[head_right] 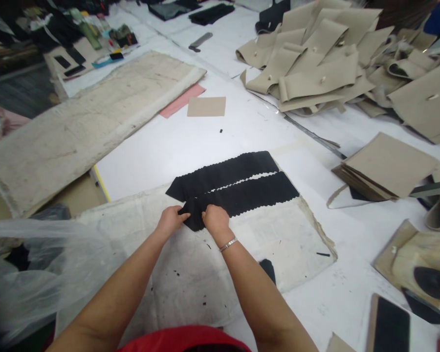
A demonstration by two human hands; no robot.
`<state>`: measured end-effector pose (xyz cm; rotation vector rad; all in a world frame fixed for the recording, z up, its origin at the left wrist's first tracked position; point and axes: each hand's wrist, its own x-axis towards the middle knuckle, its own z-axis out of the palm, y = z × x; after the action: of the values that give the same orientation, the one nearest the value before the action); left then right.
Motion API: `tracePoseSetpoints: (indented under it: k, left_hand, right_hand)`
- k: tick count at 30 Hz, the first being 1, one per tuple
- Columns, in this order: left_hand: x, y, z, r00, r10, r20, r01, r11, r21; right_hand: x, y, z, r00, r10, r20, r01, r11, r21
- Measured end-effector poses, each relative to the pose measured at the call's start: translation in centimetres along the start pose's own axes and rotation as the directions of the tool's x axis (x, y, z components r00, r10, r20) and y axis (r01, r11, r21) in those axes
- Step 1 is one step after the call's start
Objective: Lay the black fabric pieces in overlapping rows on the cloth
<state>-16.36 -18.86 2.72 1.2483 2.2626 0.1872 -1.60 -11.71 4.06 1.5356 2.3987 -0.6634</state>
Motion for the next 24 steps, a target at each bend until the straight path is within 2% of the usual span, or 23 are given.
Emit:
tracePoseSetpoints:
  k: [16,24]
  left_hand:
    - [-0.12,-0.21,-0.35,0.999,-0.025,0.035,0.027,0.997,-0.066]
    - [-0.18,-0.09,-0.43,0.999,-0.031,0.024,0.032,0.999,-0.024]
  right_hand:
    - [0.28,0.15,0.05,0.999,-0.008,0.036,0.007,1.0,0.016]
    - [0.42,0.18,0.27,0.999,-0.005,0.033,0.005,1.0,0.014]
